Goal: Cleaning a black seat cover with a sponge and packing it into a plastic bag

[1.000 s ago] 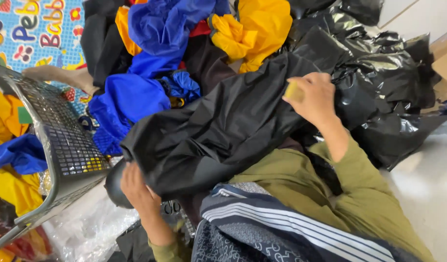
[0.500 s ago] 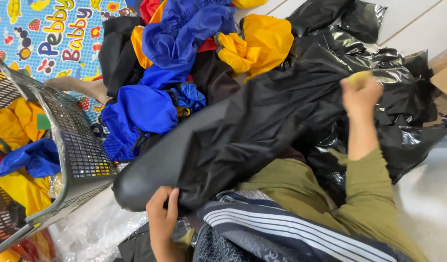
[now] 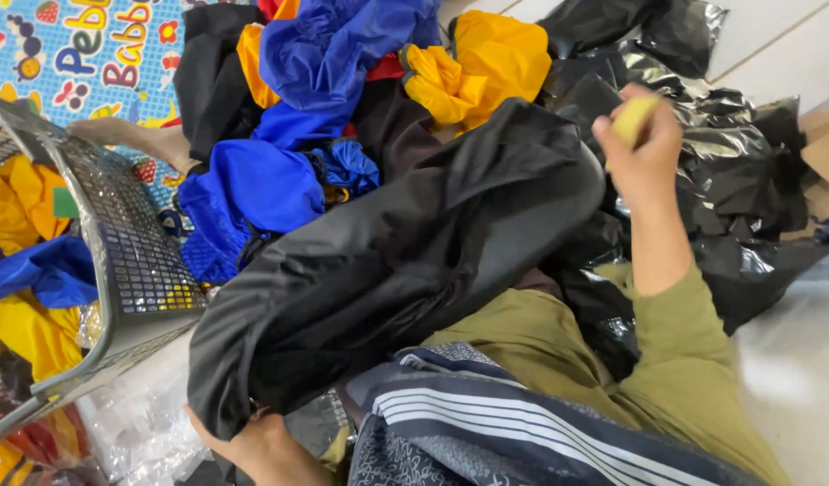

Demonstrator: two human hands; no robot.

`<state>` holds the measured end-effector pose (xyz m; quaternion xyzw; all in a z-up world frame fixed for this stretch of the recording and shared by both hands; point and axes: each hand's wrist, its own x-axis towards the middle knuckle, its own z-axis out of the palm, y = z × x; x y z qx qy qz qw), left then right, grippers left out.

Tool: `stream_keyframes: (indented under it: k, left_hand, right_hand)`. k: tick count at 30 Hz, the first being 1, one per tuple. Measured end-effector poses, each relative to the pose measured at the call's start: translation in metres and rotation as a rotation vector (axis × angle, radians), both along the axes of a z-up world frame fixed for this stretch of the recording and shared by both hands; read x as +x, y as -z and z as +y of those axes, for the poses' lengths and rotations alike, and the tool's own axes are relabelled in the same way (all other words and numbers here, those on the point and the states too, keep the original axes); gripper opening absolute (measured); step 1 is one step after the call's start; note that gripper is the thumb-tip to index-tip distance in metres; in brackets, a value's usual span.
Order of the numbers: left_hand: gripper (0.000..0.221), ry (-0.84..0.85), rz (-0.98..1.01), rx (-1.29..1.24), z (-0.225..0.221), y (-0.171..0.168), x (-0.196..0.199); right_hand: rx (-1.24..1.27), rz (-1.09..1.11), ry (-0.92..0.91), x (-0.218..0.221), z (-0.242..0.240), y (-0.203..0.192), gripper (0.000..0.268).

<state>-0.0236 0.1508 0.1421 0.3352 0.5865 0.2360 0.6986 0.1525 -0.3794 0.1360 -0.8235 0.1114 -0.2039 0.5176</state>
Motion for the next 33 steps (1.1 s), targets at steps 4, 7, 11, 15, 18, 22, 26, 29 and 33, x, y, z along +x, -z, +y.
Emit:
stream_keyframes:
  k: [4,7,11,15,18,22,26,29,33]
  left_hand:
    - [0.059,-0.175,-0.138,0.492,0.006,0.047,-0.024]
    - [0.031,0.023,-0.103,1.155,-0.019,0.030,-0.017]
    - [0.031,0.605,0.055,2.006,-0.023,0.031,-0.015]
    - [0.012,0.838,0.275,1.895,-0.016,0.051,-0.021]
    - [0.021,0.809,0.375,1.781,0.002,0.064,-0.026]
    - [0.022,0.761,0.597,1.784,0.022,0.069,-0.032]
    - [0.023,0.640,0.597,1.784,0.036,0.048,-0.032]
    - [0.020,0.509,0.507,1.874,0.038,0.025,-0.025]
    - [0.013,0.383,0.379,2.009,0.052,-0.001,-0.006]
  right_hand:
    - [-0.208,-0.147,-0.198,-0.021,0.043,0.001,0.013]
    - [-0.644,-0.374,-0.435,0.003,0.053,0.023,0.024]
    - [-0.781,-0.210,-0.596,0.062,0.064,0.054,0.025]
    - [-0.814,0.161,-0.734,0.116,0.094,0.047,0.048]
    - [-1.196,0.184,-0.637,0.160,0.106,0.079,0.052]
    - [-1.649,0.213,-0.591,0.181,0.109,0.098,0.014]
    - [-1.639,0.606,-0.605,0.197,0.073,0.095,0.053]
    - [-1.783,0.599,-0.542,0.174,0.039,0.081,0.032]
    - [-1.715,-0.549,-0.288,0.134,-0.004,0.061,0.049]
